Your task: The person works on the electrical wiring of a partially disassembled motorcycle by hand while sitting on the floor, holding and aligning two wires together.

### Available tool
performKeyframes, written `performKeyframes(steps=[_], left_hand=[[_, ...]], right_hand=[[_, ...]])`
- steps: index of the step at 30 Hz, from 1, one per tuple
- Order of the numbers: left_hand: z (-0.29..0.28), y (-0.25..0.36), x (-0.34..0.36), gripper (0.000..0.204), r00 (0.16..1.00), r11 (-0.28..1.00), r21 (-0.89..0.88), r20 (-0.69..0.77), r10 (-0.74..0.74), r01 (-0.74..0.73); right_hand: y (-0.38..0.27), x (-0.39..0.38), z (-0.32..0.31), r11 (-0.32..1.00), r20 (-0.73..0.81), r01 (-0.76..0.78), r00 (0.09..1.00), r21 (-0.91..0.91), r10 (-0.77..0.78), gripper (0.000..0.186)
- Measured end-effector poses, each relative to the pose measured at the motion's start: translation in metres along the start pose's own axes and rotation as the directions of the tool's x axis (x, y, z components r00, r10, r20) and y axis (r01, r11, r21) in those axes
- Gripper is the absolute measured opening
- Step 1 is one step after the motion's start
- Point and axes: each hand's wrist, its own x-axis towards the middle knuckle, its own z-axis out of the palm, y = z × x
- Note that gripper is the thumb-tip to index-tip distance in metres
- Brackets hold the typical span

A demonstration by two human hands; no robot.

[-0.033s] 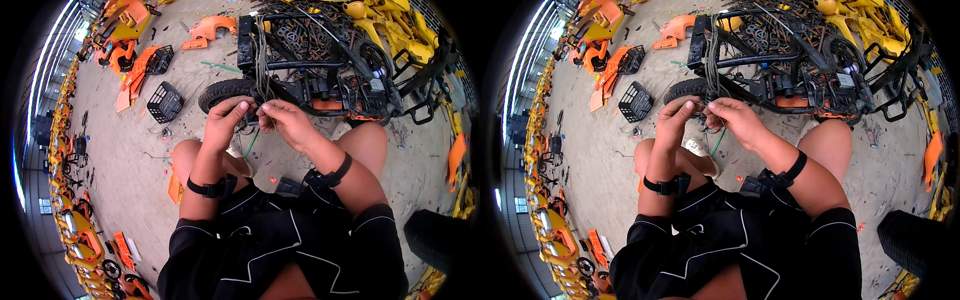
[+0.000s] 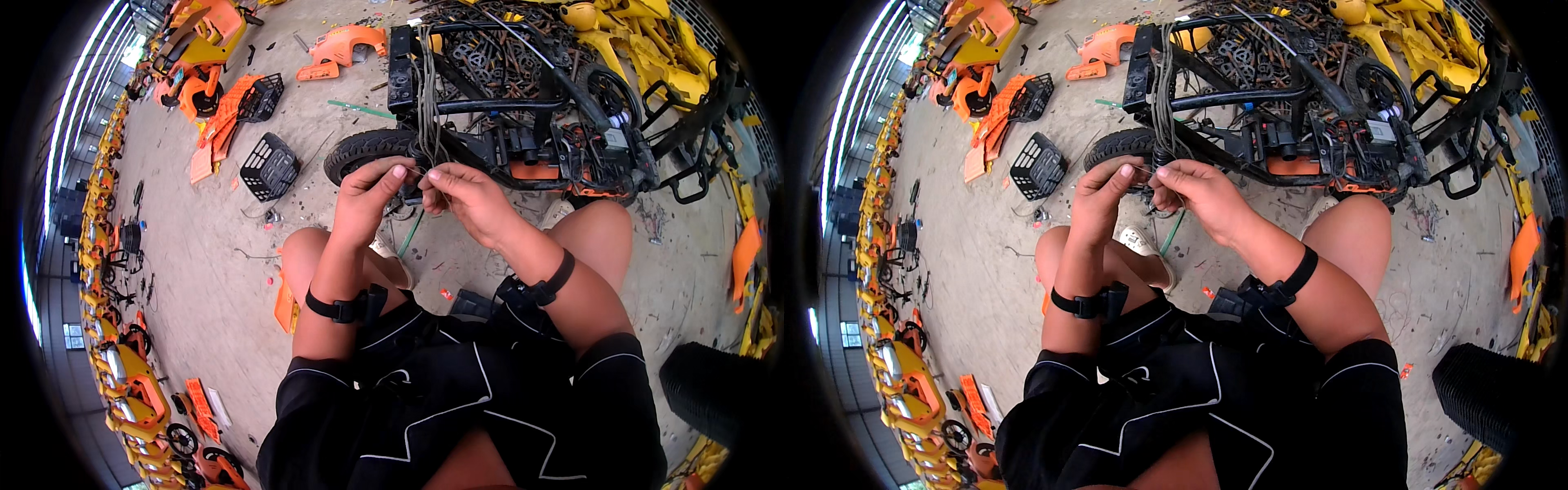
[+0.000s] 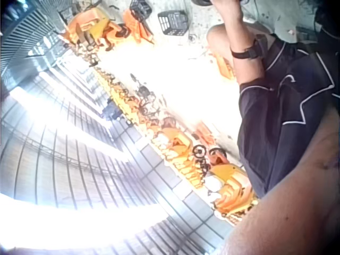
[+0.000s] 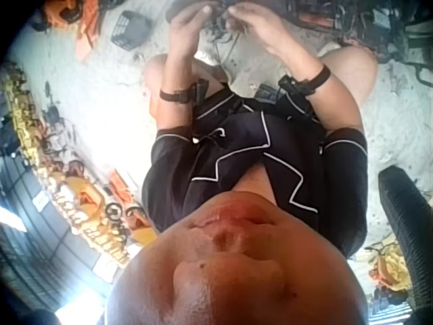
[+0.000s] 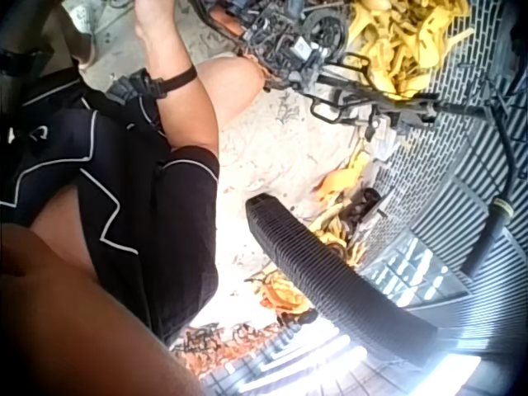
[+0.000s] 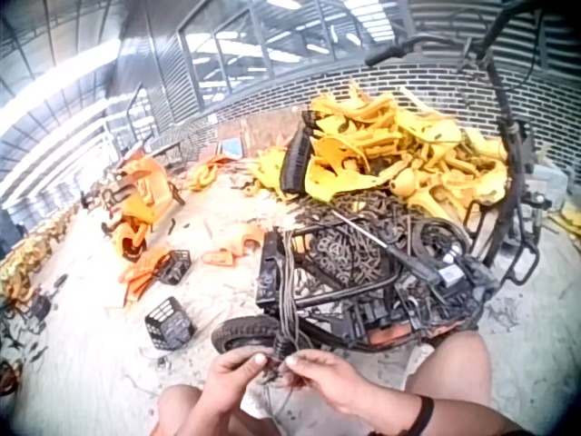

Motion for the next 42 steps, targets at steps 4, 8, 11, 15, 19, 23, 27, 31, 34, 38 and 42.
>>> performKeyframes(steps=[4, 8, 11, 15, 19, 23, 27, 31, 34, 38, 42], left_hand=[[0.005, 0.004, -0.001, 0.023, 1.0, 0.995, 0.099, -0.016, 0.019, -0.017], [0.006, 0.001, -0.001, 0.021, 0.999, 0.989, 0.143, -0.017, 0.033, -0.031], [0.007, 0.002, -0.001, 0.02, 0.998, 0.977, 0.208, -0.02, 0.055, -0.049], [0.01, 0.004, 0.0, 0.019, 0.976, 0.887, 0.414, 0.02, 0.218, -0.207], [0.013, 0.008, 0.0, 0.018, 0.961, 0.836, 0.484, 0.043, 0.274, -0.26], [0.012, 0.008, 0.0, 0.018, 0.963, 0.836, 0.487, 0.045, 0.267, -0.254], [0.012, 0.009, -0.002, 0.017, 0.969, 0.842, 0.485, 0.053, 0.242, -0.237], [0.013, 0.01, -0.003, 0.017, 0.966, 0.845, 0.478, 0.035, 0.256, -0.241], [0.011, 0.004, -0.003, 0.015, 0.981, 0.909, 0.379, -0.013, 0.194, -0.175], [0.004, -0.012, 0.003, 0.009, 0.988, 0.982, 0.139, -0.067, 0.137, -0.127], [-0.005, -0.014, 0.005, 0.008, 0.991, 0.995, -0.037, -0.109, 0.083, -0.088]], right_hand=[[0.001, 0.0, 0.0, 1.0, -0.006, 0.005, 1.0, -0.022, -0.005, 0.025], [0.002, 0.0, 0.001, 1.0, -0.011, 0.012, 1.0, -0.024, -0.012, 0.025], [0.002, 0.0, 0.002, 1.0, -0.03, 0.023, 0.999, -0.021, -0.024, 0.025], [0.0, -0.001, 0.002, 0.999, -0.041, 0.017, 0.999, -0.045, -0.019, 0.023], [0.001, 0.0, 0.002, 0.998, -0.045, 0.011, 0.999, -0.055, -0.013, 0.022], [0.002, 0.0, 0.002, 0.998, -0.046, 0.019, 0.999, -0.063, -0.022, 0.022], [0.002, 0.0, 0.003, 0.997, -0.047, 0.023, 0.999, -0.069, -0.026, 0.022], [0.002, 0.0, 0.003, 0.996, -0.043, 0.027, 0.999, -0.084, -0.03, 0.022], [0.005, 0.001, 0.003, 0.994, -0.029, 0.021, 0.999, -0.112, -0.024, 0.022], [0.006, 0.003, 0.006, 0.988, -0.027, -0.004, 1.0, -0.154, 0.0, 0.023], [0.005, 0.003, 0.005, 0.979, -0.019, -0.075, 0.997, -0.191, 0.073, 0.025]])
